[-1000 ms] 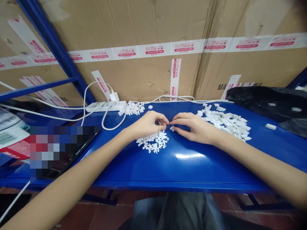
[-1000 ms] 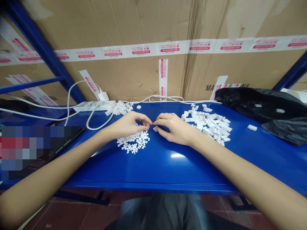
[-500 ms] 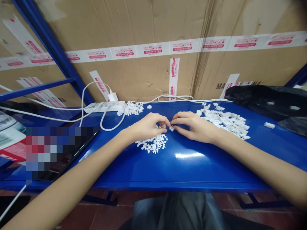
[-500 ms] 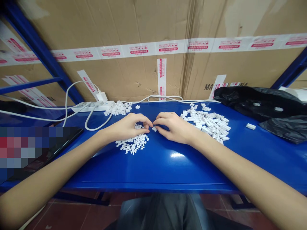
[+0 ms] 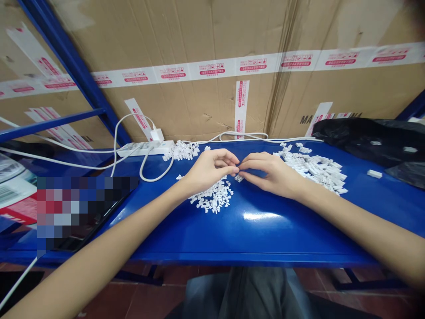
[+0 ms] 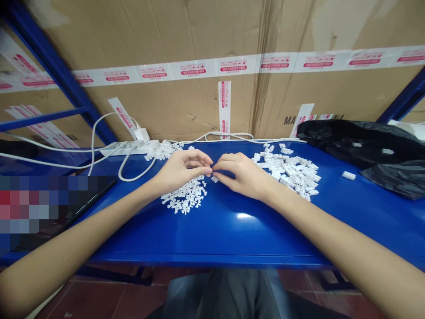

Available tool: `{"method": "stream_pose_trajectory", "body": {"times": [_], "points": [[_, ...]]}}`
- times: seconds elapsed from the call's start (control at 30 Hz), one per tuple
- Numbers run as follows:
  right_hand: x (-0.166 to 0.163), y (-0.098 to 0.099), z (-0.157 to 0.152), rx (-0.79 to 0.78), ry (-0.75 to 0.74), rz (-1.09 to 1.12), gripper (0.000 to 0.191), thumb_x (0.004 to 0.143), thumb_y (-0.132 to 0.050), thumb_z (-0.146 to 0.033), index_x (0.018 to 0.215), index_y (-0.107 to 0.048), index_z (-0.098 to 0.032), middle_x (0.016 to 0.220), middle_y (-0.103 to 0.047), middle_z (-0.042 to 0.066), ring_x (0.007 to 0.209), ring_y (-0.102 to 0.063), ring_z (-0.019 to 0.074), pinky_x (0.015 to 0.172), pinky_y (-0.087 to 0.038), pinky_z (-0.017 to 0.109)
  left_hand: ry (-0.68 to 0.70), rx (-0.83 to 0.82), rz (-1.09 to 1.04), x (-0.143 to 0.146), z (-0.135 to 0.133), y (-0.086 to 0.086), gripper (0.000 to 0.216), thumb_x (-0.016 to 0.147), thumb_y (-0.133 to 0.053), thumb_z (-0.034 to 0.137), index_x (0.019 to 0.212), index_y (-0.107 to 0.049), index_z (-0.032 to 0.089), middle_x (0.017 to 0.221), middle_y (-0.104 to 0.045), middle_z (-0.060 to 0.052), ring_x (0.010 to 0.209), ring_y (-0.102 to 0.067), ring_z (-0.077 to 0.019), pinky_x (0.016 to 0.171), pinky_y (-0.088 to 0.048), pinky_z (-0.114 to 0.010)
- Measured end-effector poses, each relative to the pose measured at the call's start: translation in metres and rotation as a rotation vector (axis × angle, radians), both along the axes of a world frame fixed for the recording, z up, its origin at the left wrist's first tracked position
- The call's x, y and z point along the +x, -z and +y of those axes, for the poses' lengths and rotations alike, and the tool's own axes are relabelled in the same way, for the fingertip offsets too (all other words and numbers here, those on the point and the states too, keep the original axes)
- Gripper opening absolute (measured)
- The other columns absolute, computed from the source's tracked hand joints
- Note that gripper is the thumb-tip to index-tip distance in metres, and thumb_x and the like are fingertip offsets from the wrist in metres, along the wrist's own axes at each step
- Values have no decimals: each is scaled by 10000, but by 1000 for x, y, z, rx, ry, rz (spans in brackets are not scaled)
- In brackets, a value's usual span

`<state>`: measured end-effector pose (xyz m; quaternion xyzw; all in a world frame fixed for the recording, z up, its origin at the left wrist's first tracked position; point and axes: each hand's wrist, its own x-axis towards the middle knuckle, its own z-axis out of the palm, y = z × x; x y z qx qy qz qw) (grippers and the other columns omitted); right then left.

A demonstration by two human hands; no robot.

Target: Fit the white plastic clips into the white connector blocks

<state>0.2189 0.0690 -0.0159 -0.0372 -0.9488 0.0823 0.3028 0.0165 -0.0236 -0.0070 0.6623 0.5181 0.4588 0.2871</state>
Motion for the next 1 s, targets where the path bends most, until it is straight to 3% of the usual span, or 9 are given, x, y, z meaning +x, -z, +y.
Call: {"method": "stream_pose_trajectory", "body": {"times": [0.2, 0.4, 0.67, 1.0], "points": [[-4, -2, -8, -274, 9, 64, 186, 947, -655, -334, 825, -714, -207, 849, -734, 34, 789, -676, 180, 746, -507, 304, -19, 44, -57, 4, 0, -3, 182, 742, -808, 235, 865, -716, 138, 829, -742, -52, 750, -695, -149, 705, -555, -287], [-5, -4, -13, -427, 61, 101, 255, 909, -696, -445, 849, -754, -204, 819, -747, 31, 749, -673, 178, 725, -512, 311, 15, 14, -179, 6, 0, -3, 172, 746, -810, 207, 849, -692, 134, 749, -736, -38, 665, -697, -139, 677, -579, -291], [-6, 1, -8, -649, 81, 59, 240, 847, -757, -442, 875, -789, -206, 873, -790, 40, 809, -722, 205, 779, -550, 336, 23, -18, -142, 7, -2, -2, 147, 746, -802, 173, 843, -701, 128, 811, -761, -60, 756, -743, -166, 805, -613, -328], [-1, 3, 7, -371, 2, 28, 158, 949, -658, -264, 951, -812, -232, 929, -729, 46, 852, -674, 184, 788, -501, 321, 39, -13, -99, 6, 1, 6, 112, 765, -783, 157, 846, -708, 136, 824, -764, -53, 796, -744, -166, 829, -608, -321]]}}
